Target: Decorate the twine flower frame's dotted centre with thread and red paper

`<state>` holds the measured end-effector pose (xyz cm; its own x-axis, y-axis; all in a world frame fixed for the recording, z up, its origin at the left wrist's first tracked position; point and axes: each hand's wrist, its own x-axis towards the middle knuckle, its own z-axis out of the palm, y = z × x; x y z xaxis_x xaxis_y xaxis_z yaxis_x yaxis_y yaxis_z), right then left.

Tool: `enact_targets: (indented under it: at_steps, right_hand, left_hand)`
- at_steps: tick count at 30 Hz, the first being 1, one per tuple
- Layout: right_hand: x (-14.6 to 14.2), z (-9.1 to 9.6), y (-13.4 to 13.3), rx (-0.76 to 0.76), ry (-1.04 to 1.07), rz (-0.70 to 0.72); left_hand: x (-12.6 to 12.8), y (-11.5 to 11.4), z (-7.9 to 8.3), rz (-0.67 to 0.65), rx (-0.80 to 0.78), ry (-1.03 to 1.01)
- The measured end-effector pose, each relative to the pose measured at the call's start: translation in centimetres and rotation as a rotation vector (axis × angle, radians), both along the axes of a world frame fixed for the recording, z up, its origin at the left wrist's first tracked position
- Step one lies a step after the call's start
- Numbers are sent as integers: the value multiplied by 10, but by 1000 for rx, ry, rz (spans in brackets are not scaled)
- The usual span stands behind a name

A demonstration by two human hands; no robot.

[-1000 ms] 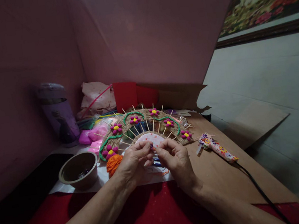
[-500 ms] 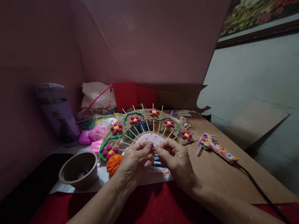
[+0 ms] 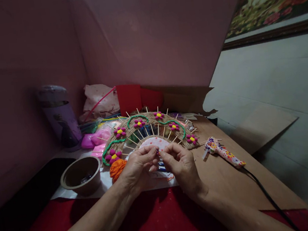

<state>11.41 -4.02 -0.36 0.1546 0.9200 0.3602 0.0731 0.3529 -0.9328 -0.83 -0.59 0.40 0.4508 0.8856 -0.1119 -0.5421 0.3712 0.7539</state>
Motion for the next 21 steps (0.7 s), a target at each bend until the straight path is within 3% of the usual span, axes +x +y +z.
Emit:
enact_targets:
  at_steps: [21]
  right_hand:
    - [0, -1, 1, 1, 8, 2]
  left_hand:
    - [0, 0, -2, -12, 7, -8]
